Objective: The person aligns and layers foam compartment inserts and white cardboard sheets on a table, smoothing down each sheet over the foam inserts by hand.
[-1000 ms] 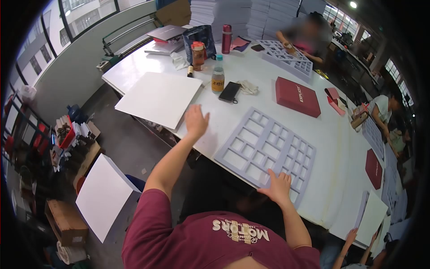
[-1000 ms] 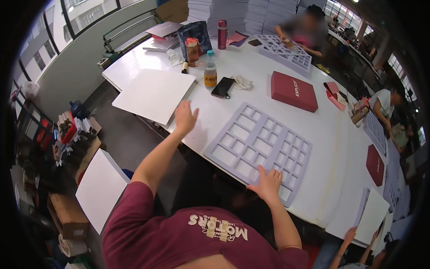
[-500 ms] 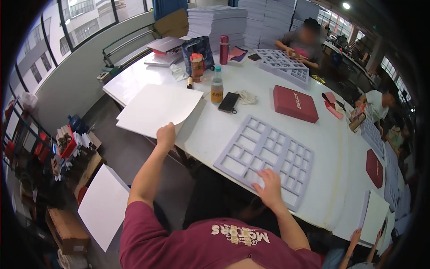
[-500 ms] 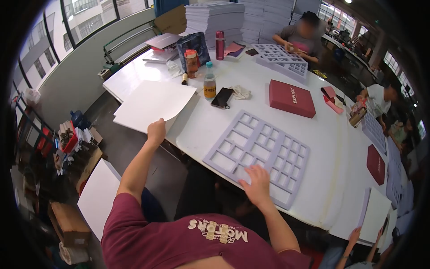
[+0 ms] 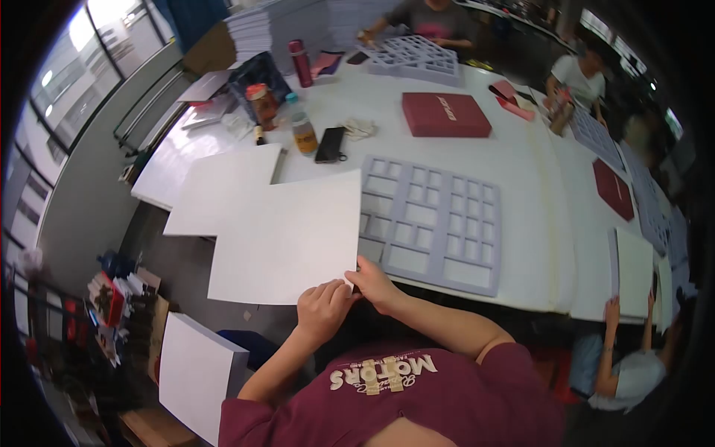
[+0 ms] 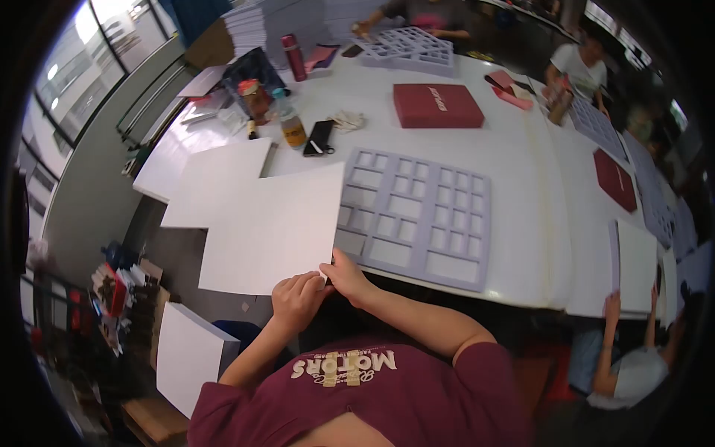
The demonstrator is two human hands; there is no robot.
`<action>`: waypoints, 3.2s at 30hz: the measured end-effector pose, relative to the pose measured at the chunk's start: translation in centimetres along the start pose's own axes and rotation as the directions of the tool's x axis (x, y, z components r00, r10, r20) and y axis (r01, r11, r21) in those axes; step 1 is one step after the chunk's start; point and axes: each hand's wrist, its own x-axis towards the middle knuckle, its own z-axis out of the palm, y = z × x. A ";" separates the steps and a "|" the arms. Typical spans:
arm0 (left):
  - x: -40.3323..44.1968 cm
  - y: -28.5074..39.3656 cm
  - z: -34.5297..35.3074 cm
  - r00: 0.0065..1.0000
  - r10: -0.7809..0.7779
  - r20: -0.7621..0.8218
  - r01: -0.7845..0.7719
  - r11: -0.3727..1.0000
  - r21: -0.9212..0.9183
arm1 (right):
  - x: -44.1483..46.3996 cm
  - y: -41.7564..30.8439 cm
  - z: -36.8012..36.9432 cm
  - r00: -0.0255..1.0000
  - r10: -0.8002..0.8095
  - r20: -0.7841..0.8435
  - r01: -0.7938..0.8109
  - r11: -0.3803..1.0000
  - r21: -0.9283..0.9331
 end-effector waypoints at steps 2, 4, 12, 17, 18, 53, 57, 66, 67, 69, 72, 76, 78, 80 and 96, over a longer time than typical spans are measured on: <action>0.1 -0.3 -1.1 0.996 -0.007 0.089 0.012 0.999 -0.051 | 0.5 2.4 -2.5 0.987 -0.147 -0.066 0.137 0.982 -0.132; -0.4 -2.9 -1.4 0.987 -0.112 0.115 0.110 0.994 0.028 | 0.0 2.8 -5.6 0.950 -0.280 -0.138 0.231 0.928 -0.292; -0.9 -14.4 0.2 0.637 -0.683 0.357 0.727 0.379 -0.573 | -12.0 -3.4 -16.9 0.909 -0.312 -0.277 0.304 0.950 -0.074; 4.7 -8.8 3.4 0.662 -0.610 0.436 0.624 0.127 -0.771 | -16.2 -3.6 -21.7 0.710 -0.395 -0.583 0.194 0.905 -0.378; 5.8 -8.0 5.0 0.678 -0.589 0.439 0.639 0.177 -0.749 | -16.9 -2.4 -23.7 0.663 -0.408 -0.628 0.134 0.890 -0.436; 8.6 -10.7 12.5 0.650 -0.483 0.586 0.725 0.162 -0.670 | -18.2 4.1 -29.0 0.688 -0.587 -0.427 -0.172 0.440 -0.882; 8.4 -11.2 13.0 0.640 -0.503 0.582 0.735 0.178 -0.654 | -18.2 4.4 -29.3 0.690 -0.595 -0.413 -0.160 0.431 -0.888; 8.1 -11.1 13.5 0.641 -0.528 0.557 0.738 0.226 -0.636 | -18.4 4.7 -29.6 0.713 -0.594 -0.374 -0.158 0.382 -0.910; 8.2 -11.0 13.4 0.646 -0.528 0.551 0.736 0.239 -0.633 | -18.3 4.4 -29.3 0.713 -0.601 -0.363 -0.157 0.368 -0.917; 8.3 -10.8 13.3 0.646 -0.535 0.544 0.737 0.250 -0.628 | -18.4 4.0 -28.2 0.710 -0.600 -0.368 -0.227 0.300 -0.927; 8.4 -10.5 13.2 0.660 -0.531 0.532 0.726 0.267 -0.634 | -18.1 4.0 -25.8 0.694 -0.617 -0.371 -0.373 0.132 -0.918; 8.5 -10.4 13.0 0.659 -0.539 0.525 0.730 0.290 -0.618 | -16.9 3.8 -20.3 0.761 -0.607 -0.230 -0.260 0.040 -0.965; 8.5 -10.1 13.0 0.667 -0.530 0.524 0.722 0.286 -0.629 | -16.2 4.2 -18.1 0.793 -0.592 -0.144 -0.165 0.020 -0.986; 8.5 -9.9 12.8 0.647 -0.534 0.545 0.737 0.254 -0.627 | -15.6 4.4 -16.8 0.827 -0.553 -0.099 -0.127 -0.012 -0.992; 7.8 -10.4 14.9 0.749 -0.592 0.298 0.661 0.634 -0.402 | -14.1 5.7 -15.6 0.869 -0.491 -0.065 -0.140 -0.116 -0.983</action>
